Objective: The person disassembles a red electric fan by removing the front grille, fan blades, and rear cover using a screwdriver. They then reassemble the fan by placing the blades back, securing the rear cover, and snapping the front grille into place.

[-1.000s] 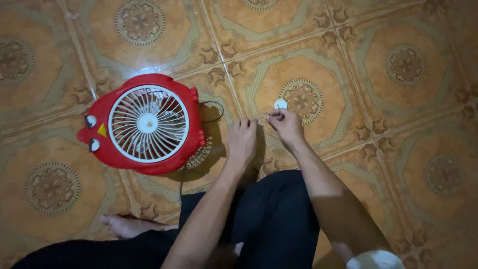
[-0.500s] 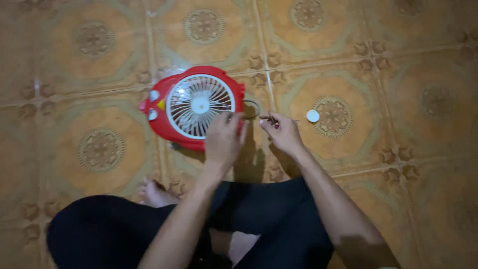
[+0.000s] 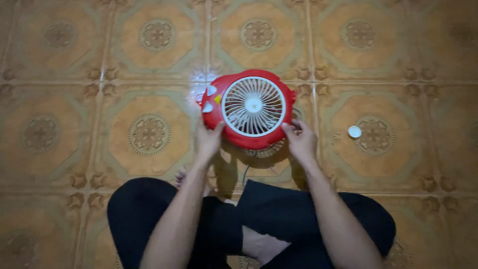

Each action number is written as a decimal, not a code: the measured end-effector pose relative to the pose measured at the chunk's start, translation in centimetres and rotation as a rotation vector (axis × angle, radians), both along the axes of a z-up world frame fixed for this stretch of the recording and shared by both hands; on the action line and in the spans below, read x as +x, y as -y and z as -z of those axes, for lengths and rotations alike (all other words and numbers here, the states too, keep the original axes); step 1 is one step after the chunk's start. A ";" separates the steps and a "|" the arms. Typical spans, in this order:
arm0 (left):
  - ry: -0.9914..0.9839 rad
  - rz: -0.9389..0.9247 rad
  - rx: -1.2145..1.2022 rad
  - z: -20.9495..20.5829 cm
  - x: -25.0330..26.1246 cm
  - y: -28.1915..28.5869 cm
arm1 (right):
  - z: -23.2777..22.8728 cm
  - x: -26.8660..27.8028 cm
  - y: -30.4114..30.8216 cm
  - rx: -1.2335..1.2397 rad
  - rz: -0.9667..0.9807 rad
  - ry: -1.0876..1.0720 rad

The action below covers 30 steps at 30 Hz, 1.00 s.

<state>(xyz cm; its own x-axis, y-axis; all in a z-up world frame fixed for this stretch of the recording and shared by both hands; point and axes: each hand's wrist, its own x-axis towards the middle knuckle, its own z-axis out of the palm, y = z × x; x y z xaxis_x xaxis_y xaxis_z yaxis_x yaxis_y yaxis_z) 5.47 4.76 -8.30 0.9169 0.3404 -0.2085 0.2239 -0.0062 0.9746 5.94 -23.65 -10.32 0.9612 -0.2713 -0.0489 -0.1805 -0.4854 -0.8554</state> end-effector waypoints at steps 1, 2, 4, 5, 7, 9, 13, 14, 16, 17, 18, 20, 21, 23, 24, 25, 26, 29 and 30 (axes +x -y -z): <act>0.023 -0.033 0.060 0.4 -0.2 0.0 | 0.0 -0.2 -0.2 -0.023 0.000 -0.016; 0.051 -0.059 0.117 0.7 -0.2 0.3 | -0.1 -0.3 -0.1 -0.050 0.009 -0.028; 0.115 -0.103 0.167 0.8 -0.1 0.8 | 0.0 -0.2 0.1 -0.048 0.015 -0.017; 0.150 -0.122 0.160 0.6 -0.1 1.0 | 0.2 -0.2 0.1 -0.019 0.013 0.006; 0.121 -0.136 0.143 0.1 -0.3 1.3 | 0.8 -0.2 0.3 0.041 0.029 -0.007; -0.004 -0.136 0.125 -0.6 -0.4 1.3 | 1.6 0.1 0.7 0.105 0.055 -0.074; -0.034 -0.158 0.226 -1.4 -0.5 1.4 | 3.2 0.4 1.1 0.187 0.040 0.038; -0.026 -0.161 0.223 -1.6 -0.6 1.5 | 3.3 0.5 1.2 0.153 0.042 0.056; 0.034 -0.167 0.175 -1.7 -0.6 1.7 | 3.2 0.6 1.2 0.096 0.056 0.064; 0.086 -0.168 0.131 -1.6 -0.5 1.8 | 2.9 0.5 1.2 0.074 0.068 0.056; 0.135 -0.170 0.086 -1.6 -0.6 1.9 | 2.6 0.3 1.1 0.050 0.080 0.044; 0.147 -0.159 -0.072 -1.7 -0.5 2.1 | 1.6 0.2 0.8 0.051 0.063 0.054; 0.154 -0.153 -0.151 -1.7 -0.4 2.1 | 1.1 0.2 0.5 0.051 0.055 0.060; 0.182 -0.174 -0.102 -1.9 -0.2 2.4 | 0.3 0.2 0.0 0.230 0.103 -0.032; 0.191 -0.191 -0.075 -2.0 -0.5 2.3 | 0.2 0.1 -0.4 0.322 0.120 -0.084; 0.203 -0.197 0.030 -2.0 -0.7 2.2 | 0.0 0.2 -0.5 0.325 0.105 -0.082; 0.213 -0.200 0.135 -2.1 -0.7 2.3 | 0.0 0.2 -0.4 0.327 0.092 -0.079; 0.141 -0.156 0.397 -2.7 -0.8 2.3 | 0.1 0.4 0.2 0.408 0.008 -0.027; 0.099 -0.134 0.475 -3.1 -0.8 2.4 | 0.1 0.4 0.5 0.447 -0.029 -0.002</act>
<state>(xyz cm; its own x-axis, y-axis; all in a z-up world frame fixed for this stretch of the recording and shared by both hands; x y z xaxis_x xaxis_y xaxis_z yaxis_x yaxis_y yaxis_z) 4.65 2.41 -5.15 0.8662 0.4926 0.0841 0.1596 -0.4322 0.8876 6.32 -24.14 -10.45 0.9679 -0.1957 -0.1574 -0.1744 -0.0726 -0.9820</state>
